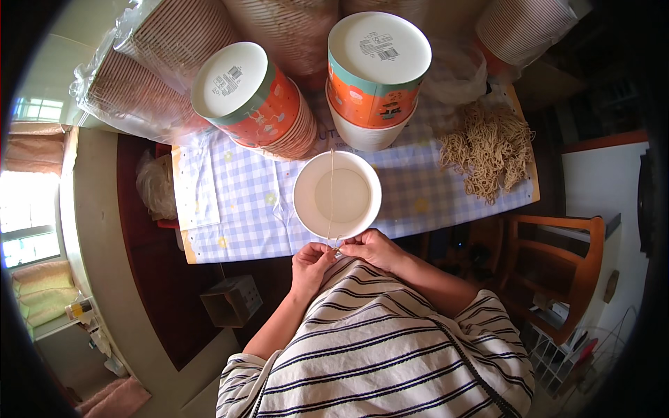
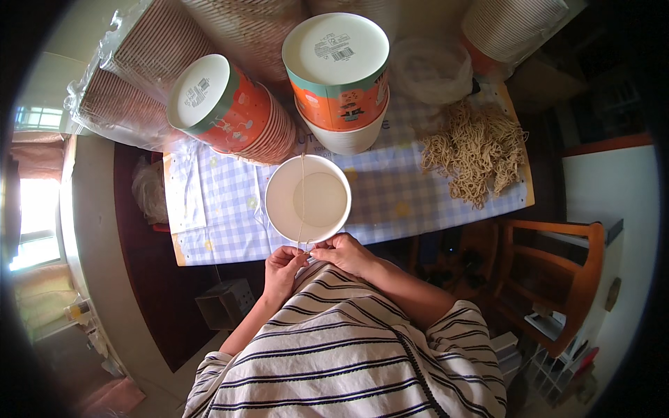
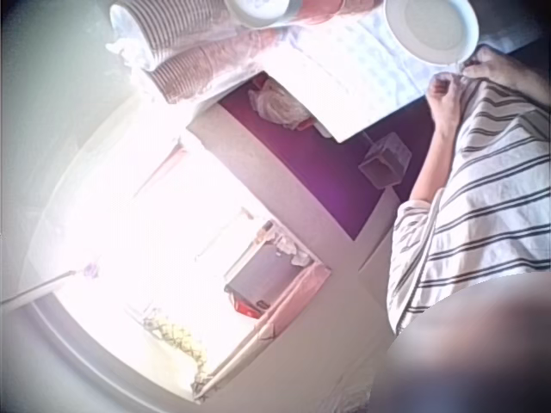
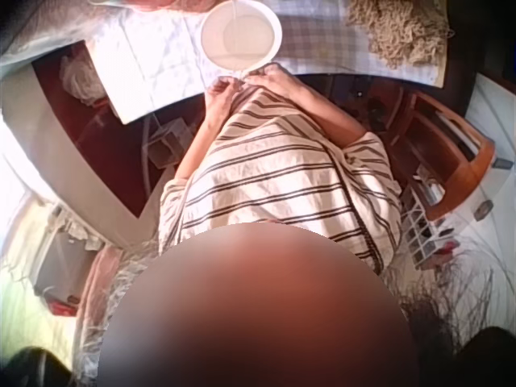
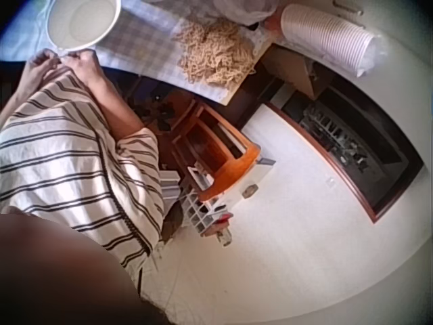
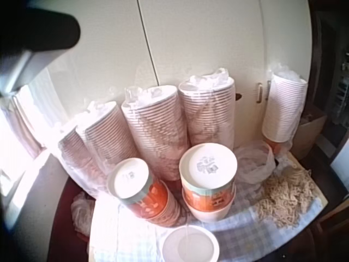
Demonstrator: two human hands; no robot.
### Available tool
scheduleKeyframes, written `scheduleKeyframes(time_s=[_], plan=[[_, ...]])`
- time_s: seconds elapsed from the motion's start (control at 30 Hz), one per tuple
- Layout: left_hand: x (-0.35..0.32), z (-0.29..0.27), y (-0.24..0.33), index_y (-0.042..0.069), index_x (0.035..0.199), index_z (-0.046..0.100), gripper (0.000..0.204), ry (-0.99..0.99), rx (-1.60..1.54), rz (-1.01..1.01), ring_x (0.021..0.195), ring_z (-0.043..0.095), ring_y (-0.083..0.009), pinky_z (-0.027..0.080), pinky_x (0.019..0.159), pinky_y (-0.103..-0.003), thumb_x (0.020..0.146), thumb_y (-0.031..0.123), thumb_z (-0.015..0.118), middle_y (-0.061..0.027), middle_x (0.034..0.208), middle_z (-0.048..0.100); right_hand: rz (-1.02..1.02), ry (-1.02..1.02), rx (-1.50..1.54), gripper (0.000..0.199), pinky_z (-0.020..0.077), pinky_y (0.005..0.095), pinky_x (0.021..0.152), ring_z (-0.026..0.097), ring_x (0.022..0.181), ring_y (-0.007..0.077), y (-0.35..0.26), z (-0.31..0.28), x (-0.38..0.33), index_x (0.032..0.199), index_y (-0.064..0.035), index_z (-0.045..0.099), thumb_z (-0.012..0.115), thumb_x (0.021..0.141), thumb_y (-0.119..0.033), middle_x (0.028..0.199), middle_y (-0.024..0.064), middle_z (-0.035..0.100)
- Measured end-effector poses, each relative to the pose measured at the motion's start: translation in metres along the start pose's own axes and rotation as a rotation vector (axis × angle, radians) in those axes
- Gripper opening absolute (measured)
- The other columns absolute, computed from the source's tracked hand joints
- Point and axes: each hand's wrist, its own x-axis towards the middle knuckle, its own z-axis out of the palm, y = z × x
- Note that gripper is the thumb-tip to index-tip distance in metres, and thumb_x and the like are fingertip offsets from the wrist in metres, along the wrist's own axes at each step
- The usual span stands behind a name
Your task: Threading string through paper bowls and preparing them with shredded filler material for packaging.
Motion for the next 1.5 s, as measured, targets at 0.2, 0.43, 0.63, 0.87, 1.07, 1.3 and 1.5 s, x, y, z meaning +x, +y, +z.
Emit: scheduleKeyframes(time_s=[0.2,0.43,0.63,0.87,1.07,1.3,1.5], plan=[[-0.001,0.003,0.005,-0.002,0.094,0.059,0.013,-0.022,0.009,0.009,0.072,0.060,-0.0110,0.049,0.069,-0.022,0.083,0.002,0.065,-0.0061,0.086,0.064,0.001,0.040,0.008,0.018,0.0457,0.0231,0.077,0.057,0.083,0.0080,-0.004,0.003,-0.002,0.100,-0.0016,0.064,0.062,0.084,-0.009,0.092,0.0024,0.064],[-0.002,0.015,0.017,-0.003,0.100,0.060,0.024,-0.080,0.261,-0.011,0.071,0.059,-0.0073,0.048,0.067,-0.019,0.082,0.010,0.069,-0.0031,0.081,0.065,-0.088,0.082,-0.248,0.013,0.0463,0.0239,0.074,0.057,0.078,0.0059,-0.010,0.010,-0.004,0.093,-0.0016,0.066,0.062,0.083,-0.008,0.085,0.0009,0.066],[0.002,0.015,0.011,-0.004,0.090,0.062,0.017,0.001,0.299,0.050,0.068,0.057,-0.0055,0.046,0.062,-0.018,0.083,0.011,0.068,-0.0024,0.078,0.065,-0.139,0.104,-0.302,0.012,0.0454,0.0235,0.070,0.056,0.073,0.0050,-0.002,0.008,-0.003,0.090,-0.0021,0.067,0.062,0.083,-0.010,0.079,0.0006,0.067],[0.003,0.005,0.006,-0.004,0.085,0.062,0.009,0.052,0.231,0.027,0.068,0.057,-0.0071,0.046,0.066,-0.018,0.085,0.005,0.063,-0.0027,0.080,0.064,-0.104,0.139,-0.369,0.013,0.0458,0.0240,0.067,0.057,0.069,0.0062,-0.004,0.008,-0.005,0.087,-0.0018,0.067,0.064,0.081,-0.013,0.075,0.0026,0.067],[0.000,0.011,0.013,-0.003,0.091,0.061,0.015,-0.022,0.168,0.006,0.068,0.057,-0.0057,0.046,0.063,-0.019,0.083,0.009,0.065,-0.0021,0.080,0.064,-0.140,0.135,-0.406,0.014,0.0470,0.0250,0.067,0.059,0.069,0.0074,-0.007,0.009,-0.007,0.087,-0.0012,0.067,0.065,0.080,-0.013,0.076,0.0048,0.068],[-0.002,0.019,0.007,-0.003,0.092,0.060,0.020,0.025,0.272,0.120,0.068,0.059,-0.0063,0.048,0.064,-0.020,0.080,0.010,0.070,-0.0033,0.078,0.065,-0.174,0.168,-0.460,0.015,0.0482,0.0265,0.066,0.061,0.068,0.0100,-0.002,0.007,-0.007,0.087,-0.0002,0.067,0.067,0.080,-0.014,0.075,0.0079,0.068],[-0.004,0.025,0.013,-0.004,0.088,0.062,0.017,0.130,0.398,0.155,0.064,0.057,-0.0061,0.048,0.060,-0.020,0.082,0.010,0.068,-0.0030,0.073,0.064,-0.164,0.181,-0.503,0.015,0.0484,0.0264,0.065,0.061,0.067,0.0104,-0.009,0.011,-0.009,0.086,-0.0009,0.067,0.067,0.079,-0.014,0.075,0.0080,0.068]])
